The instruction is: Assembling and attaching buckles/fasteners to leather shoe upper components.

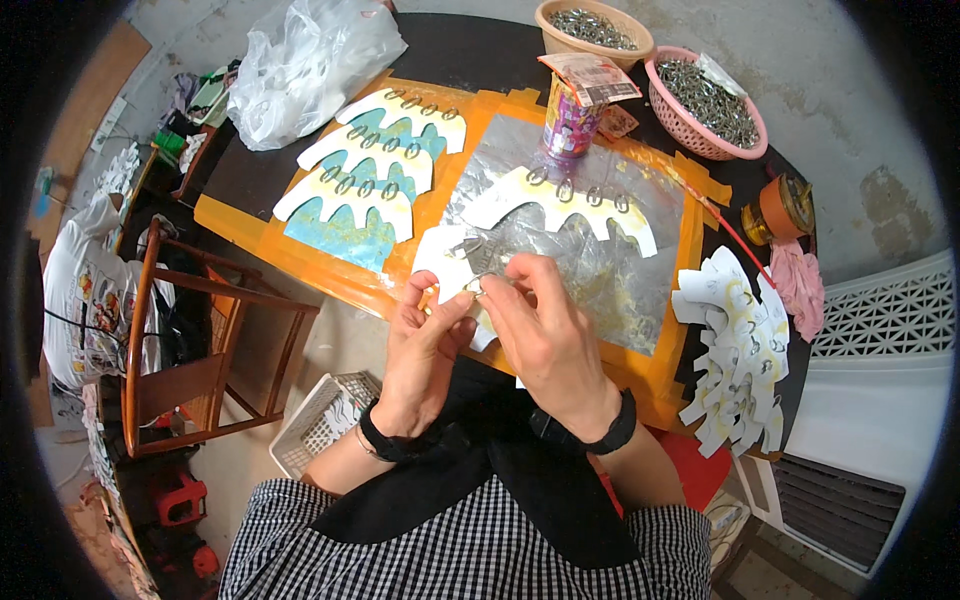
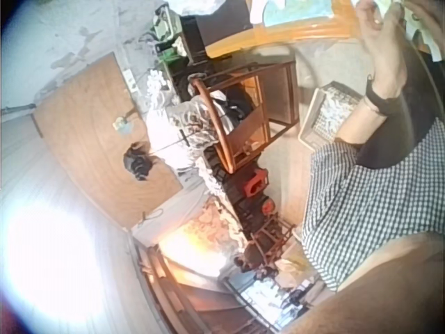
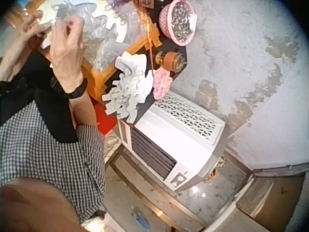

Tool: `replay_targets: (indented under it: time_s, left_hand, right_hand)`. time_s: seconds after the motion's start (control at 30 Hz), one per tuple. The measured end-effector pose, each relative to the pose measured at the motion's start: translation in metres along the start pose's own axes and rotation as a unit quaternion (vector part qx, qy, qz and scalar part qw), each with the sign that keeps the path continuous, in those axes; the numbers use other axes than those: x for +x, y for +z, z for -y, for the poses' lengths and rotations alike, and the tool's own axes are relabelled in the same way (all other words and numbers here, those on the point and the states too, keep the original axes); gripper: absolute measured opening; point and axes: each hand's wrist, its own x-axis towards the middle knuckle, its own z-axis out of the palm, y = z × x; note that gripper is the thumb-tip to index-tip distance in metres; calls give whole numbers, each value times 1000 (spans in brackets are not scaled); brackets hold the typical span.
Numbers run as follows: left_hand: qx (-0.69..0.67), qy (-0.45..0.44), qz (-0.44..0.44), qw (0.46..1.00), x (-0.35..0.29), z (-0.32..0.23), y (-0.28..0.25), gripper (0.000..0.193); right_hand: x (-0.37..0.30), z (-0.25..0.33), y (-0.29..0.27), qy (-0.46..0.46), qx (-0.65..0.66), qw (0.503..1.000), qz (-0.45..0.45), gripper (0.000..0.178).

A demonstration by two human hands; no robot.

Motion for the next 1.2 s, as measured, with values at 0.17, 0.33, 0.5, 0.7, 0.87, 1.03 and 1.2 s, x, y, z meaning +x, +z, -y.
replay_targets:
  time_s: [0.17,0.33,0.5,0.7,0.87,1.03,1.2]
  left_hand:
    - [14,29,-8,999,-1,7,-2,28]
    - [48,43,5,998,-1,13,-8,27]
    - [106,74,11,992,-9,12,-15,26]
    - [71,-51,30,996,-1,-10,-12,27]
    - [205,15,36,978,7,-5,-10,31]
    - [144,-15,79,986,5,-1,-1,35]
    - [157,-35,67,985,3,-1,3,33]
  right_hand:
    - [4,-1,0,50,25,998,17,23]
    - [5,-6,1,171,202,964,5,11]
    - [7,-6,-4,162,198,967,16,11]
    - [14,-12,-16,141,204,965,88,9]
    - [18,-13,-23,104,142,979,100,9]
    - [25,-20,-40,83,131,976,150,10]
    - [39,-25,-49,48,133,972,189,11]
